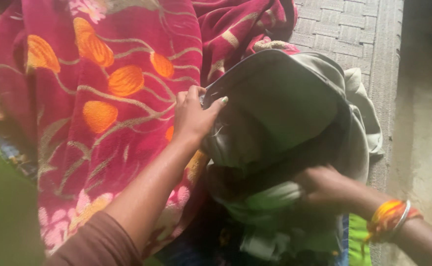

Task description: The person packs a backpack on a cot: they place a snack packet, a printed brochure and papers, and a plastic-wrapped item into the bag, then zip the compartments closed and press the bag flat.

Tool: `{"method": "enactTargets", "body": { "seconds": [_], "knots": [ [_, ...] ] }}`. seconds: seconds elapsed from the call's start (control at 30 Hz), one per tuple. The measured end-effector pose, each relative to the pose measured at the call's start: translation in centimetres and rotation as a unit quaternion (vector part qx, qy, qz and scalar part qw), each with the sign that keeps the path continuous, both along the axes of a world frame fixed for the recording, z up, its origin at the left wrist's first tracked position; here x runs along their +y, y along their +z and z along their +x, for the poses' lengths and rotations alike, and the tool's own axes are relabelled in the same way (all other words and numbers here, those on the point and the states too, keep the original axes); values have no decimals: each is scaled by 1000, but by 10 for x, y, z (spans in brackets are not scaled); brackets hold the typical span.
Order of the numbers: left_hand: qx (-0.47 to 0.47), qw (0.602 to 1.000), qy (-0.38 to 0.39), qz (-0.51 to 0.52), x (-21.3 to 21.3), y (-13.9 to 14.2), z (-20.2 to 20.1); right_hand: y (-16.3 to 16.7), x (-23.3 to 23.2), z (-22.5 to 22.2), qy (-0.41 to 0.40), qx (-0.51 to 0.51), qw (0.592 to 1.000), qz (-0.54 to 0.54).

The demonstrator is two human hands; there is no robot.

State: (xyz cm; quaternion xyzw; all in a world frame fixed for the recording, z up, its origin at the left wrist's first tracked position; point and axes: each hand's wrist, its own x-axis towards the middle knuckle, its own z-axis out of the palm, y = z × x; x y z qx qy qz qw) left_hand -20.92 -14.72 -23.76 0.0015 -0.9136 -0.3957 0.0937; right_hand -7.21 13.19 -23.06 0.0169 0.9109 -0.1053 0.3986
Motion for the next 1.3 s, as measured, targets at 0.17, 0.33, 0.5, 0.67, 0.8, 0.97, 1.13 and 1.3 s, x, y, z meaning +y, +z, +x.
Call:
{"method": "enactTargets", "body": {
  "seconds": [0.17, 0.33, 0.5, 0.67, 0.8, 0.97, 1.13, 1.3],
  "knots": [
    [8, 979, 81, 189, 3, 4, 34, 58, -3, -21, -72, 24, 954, -291],
    [-280, 854, 248, 362, 19, 8, 79, 85, 7, -32, -108, 45, 923, -367],
    [-293, 608, 151, 722, 39, 12, 79, 86, 14, -35, -151, 52, 895, -416],
    [-350, 514, -17, 783, 34, 0, 90, 85, 16, -43, -161, 102, 927, -322],
    [-454, 556, -34, 696, 33, -24, 130, 84, 13, -52, -114, 133, 960, -217],
    [-385, 804, 135, 432, 27, -49, 133, 80, -9, -54, -53, 14, 983, -177],
    [-319, 913, 94, 236, 24, -51, 133, 77, -56, -45, -13, 52, 963, -263],
    [-221, 975, -1, 15, 16, -11, 138, 70, -94, -14, 63, 129, 945, -294]
  ]
}}
